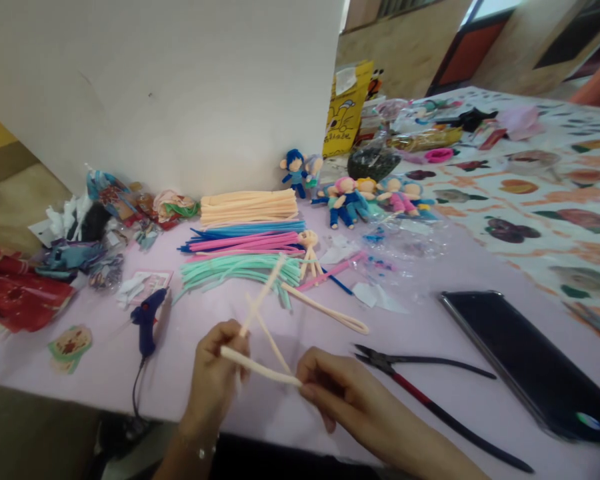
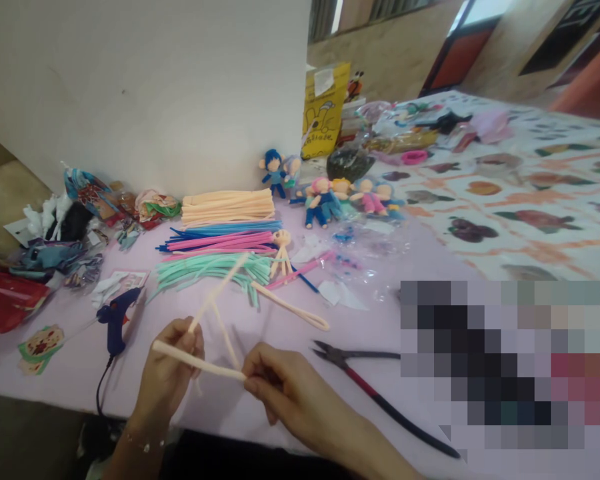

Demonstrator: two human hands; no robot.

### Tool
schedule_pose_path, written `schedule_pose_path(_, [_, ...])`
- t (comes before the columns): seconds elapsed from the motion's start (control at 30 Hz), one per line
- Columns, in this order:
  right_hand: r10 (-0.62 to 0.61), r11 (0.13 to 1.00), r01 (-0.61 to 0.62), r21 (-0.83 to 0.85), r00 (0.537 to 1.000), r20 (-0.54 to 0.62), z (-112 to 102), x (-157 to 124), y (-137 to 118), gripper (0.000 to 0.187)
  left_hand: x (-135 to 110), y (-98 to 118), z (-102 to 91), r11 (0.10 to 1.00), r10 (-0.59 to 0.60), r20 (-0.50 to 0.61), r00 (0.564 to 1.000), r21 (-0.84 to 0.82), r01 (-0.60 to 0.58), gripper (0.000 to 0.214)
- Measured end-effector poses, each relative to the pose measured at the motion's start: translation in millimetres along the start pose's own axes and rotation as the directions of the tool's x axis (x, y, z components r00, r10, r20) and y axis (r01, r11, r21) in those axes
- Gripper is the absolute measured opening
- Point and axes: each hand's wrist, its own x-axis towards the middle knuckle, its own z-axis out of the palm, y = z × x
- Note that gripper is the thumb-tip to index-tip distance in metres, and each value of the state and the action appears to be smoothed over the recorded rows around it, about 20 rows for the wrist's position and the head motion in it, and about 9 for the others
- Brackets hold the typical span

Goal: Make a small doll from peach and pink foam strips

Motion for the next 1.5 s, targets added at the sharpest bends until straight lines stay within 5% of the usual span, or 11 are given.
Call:
schedule_pose_path(0.17, [-0.193,0.978,0.18,-0.11,0.973,-0.126,2.0,6.0,-3.4,0.015,-6.1,-7.6,-1.5,0.957,-0.195,0.28,0.94,0.262,0.12,0.029])
schedule_pose_path(0.5, [-0.48,0.84,0.381,-0.386,0.855,-0.199,2.2,8.2,1.8,0.016,2.2,0.0,13.6,0.936,-0.341,0.298,0.892,0.199,0.291,0.038])
schedule_pose_path(0.73, [-0.361,0.928,0.319,-0.19,0.895,-0.263,3.7,6.9,-3.8,0.015,3.2,1.1,16.1,0.943,-0.316,0.247,0.916,0.183,0.277,0.032])
schedule_pose_path(0.9, [-0.283,0.959,0.282,-0.035,0.936,-0.207,1.9,6.3,-6.6,0.013,5.1,0.1,16.8,0.944,-0.29,0.203,0.935,0.219,0.245,0.017])
schedule_pose_path(1.37, [-0.52,0.838,0.41,-0.36,0.798,-0.304,7.6,7.2,-3.4,0.016,2.1,-6.5,18.0,0.94,-0.312,0.23,0.922,0.213,0.266,0.019])
schedule_pose_path(1.5, [-0.45,0.872,0.331,-0.362,0.833,-0.322,8.3,6.4,-5.7,0.015,2.7,-7.0,17.2,0.936,-0.301,0.216,0.929,0.256,0.243,0.02])
